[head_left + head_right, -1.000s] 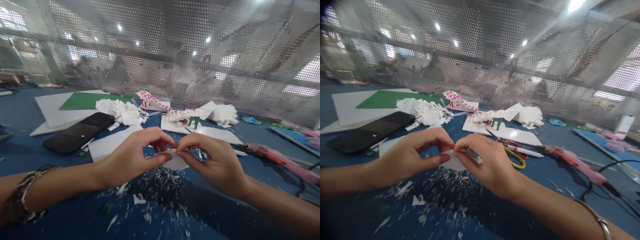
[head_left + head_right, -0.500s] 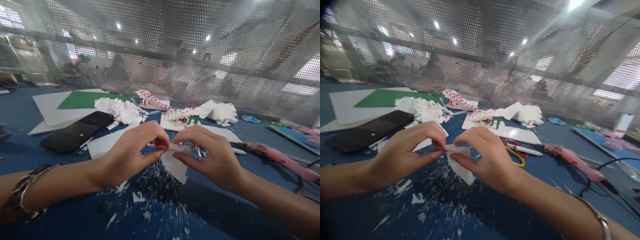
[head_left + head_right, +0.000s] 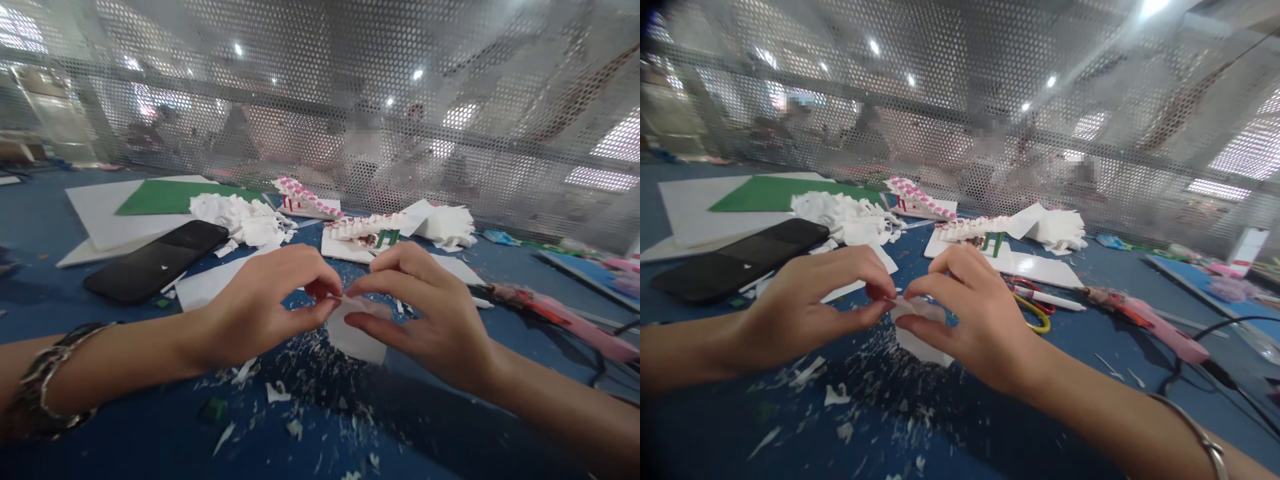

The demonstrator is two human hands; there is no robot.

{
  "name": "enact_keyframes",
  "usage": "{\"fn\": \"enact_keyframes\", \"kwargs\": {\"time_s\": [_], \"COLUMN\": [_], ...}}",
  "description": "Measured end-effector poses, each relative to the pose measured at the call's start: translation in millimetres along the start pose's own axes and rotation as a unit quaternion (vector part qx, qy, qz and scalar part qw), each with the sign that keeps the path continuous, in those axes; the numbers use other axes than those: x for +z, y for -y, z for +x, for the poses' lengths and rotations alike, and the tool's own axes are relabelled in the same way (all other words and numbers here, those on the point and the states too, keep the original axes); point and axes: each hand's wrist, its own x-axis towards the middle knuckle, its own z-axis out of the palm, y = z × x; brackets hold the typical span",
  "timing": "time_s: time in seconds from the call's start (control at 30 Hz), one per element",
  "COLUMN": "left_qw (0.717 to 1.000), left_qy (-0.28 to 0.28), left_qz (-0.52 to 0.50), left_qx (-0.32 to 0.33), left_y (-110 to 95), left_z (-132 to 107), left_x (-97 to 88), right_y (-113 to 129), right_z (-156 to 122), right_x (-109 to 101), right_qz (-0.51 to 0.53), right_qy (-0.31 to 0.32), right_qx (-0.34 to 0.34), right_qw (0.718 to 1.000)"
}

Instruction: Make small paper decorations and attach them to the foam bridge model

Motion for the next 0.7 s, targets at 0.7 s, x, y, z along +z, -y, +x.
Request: {"fn": "enact_keyframes", "kwargs": {"time_s": [0.7], "left_qw": [0.991], "left_qy": [-0.076], "left_qz": [0.115], "left_qx": [-0.001], "left_y": [22], "left_z": [-6], "left_x": [9.2], "right_y": [-11], "right_z": [-3], "right_x": [-6], "right_qz": [-0.221], "right_qy": [0.041], "right_qx": [-0.118], "right_qw": [0.967]}}
